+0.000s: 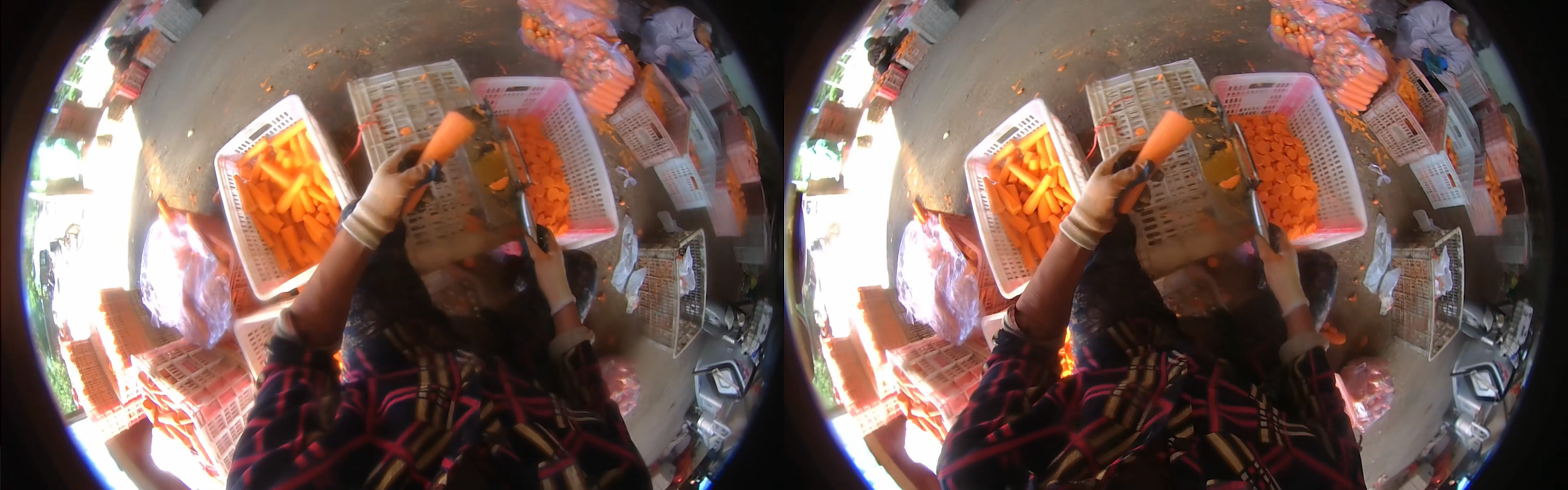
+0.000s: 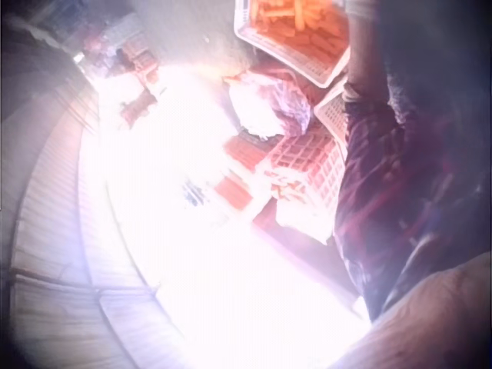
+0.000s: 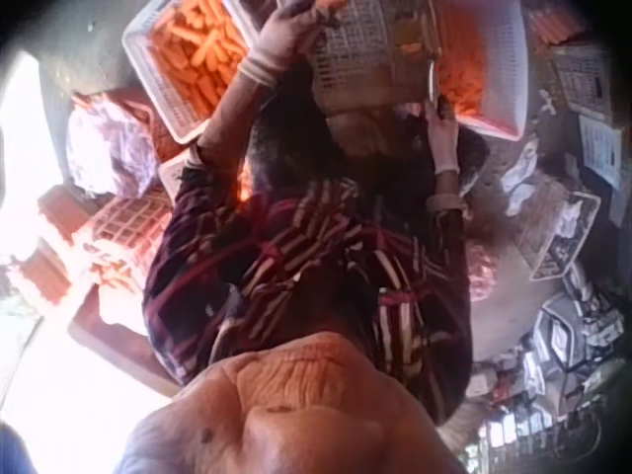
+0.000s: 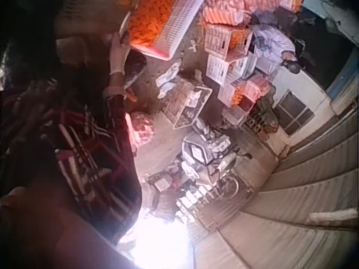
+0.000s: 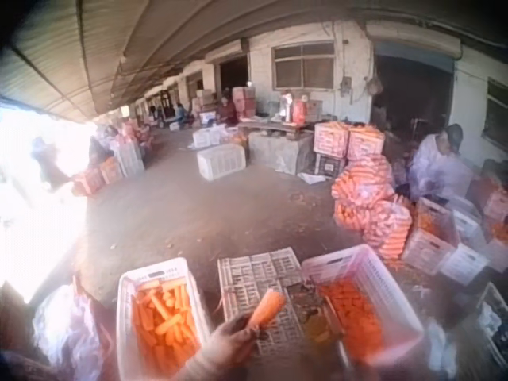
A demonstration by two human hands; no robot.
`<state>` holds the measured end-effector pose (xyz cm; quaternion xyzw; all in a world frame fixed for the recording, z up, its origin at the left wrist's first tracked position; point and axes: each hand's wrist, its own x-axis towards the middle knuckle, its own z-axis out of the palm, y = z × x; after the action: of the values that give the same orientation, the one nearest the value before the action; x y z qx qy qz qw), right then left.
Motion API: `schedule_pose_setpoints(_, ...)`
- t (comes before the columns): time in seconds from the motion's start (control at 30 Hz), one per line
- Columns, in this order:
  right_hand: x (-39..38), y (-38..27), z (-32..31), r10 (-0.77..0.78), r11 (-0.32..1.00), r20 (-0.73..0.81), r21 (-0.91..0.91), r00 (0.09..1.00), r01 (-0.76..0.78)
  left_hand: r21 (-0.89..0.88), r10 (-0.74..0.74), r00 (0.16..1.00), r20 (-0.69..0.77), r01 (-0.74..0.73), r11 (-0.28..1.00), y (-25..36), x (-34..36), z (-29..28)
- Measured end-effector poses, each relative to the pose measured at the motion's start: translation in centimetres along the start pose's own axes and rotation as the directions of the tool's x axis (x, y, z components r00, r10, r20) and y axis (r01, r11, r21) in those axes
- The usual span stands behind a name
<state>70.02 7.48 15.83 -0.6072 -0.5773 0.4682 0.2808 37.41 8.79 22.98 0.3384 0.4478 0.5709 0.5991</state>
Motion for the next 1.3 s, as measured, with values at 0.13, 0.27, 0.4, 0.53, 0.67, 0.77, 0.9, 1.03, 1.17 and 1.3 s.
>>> schedule_pose_setpoints(0.13, -0.4, -1.9, -0.9, 0.112, 0.974, 0.105, 0.186, 0.988, -0.131, 0.3, -0.18, 0.984, -0.002, 0.172, 0.938, -5.4, 1.0, 3.0)
schedule_pose_setpoints(0.27, -0.4, -0.7, -1.1, 0.069, 0.971, 0.031, 0.228, 0.997, -0.075, 0.373, -0.195, 0.946, -0.259, 0.284, 0.883, -11.7, 2.0, 3.2)
schedule_pose_setpoints(0.4, 0.1, -1.1, -1.6, 0.074, 0.959, 0.058, 0.271, 0.996, -0.087, 0.599, 0.07, 0.978, -0.195, 0.063, 0.798, -12.0, 2.1, 2.4)
schedule_pose_setpoints(0.53, -0.8, -4.8, -2.4, 0.222, 0.922, 0.099, 0.301, 0.97, -0.242, 0.696, 0.184, 0.971, -0.155, -0.025, 0.717, -12.1, 1.9, 2.2)
schedule_pose_setpoints(0.67, -1.8, -10.7, -3.5, 0.274, 0.925, 0.1, 0.246, 0.957, -0.291, 0.704, 0.183, 0.967, -0.177, -0.005, 0.711, -11.1, 3.0, 3.6)
schedule_pose_setpoints(0.77, -1.4, -10.8, -3.5, 0.177, 0.968, 0.075, 0.167, 0.981, -0.187, 0.629, 0.125, 0.973, -0.195, 0.026, 0.777, -9.8, 3.1, 4.6)
schedule_pose_setpoints(0.9, -1.4, -12.3, -3.7, 0.219, 0.945, 0.099, 0.225, 0.971, -0.236, 0.655, 0.095, 0.981, -0.172, 0.042, 0.754, -9.6, 3.4, 4.6)
schedule_pose_setpoints(1.03, -1.3, -10.1, -3.0, 0.272, 0.961, 0.051, 0.042, 0.961, -0.274, 0.69, 0.165, 0.976, -0.144, -0.02, 0.723, -10.1, 3.4, 4.3)
schedule_pose_setpoints(1.17, -1.1, -4.4, -1.4, 0.192, 0.981, 0.023, 0.0, 0.981, -0.192, 0.664, 0.152, 0.973, -0.173, 0.002, 0.748, -11.0, 3.0, 4.1)
schedule_pose_setpoints(1.3, 0.5, 4.3, 1.2, -0.163, 0.966, -0.132, -0.223, 0.978, 0.131, 0.686, 0.193, 0.97, -0.148, -0.041, 0.727, -11.6, 4.1, 4.2)
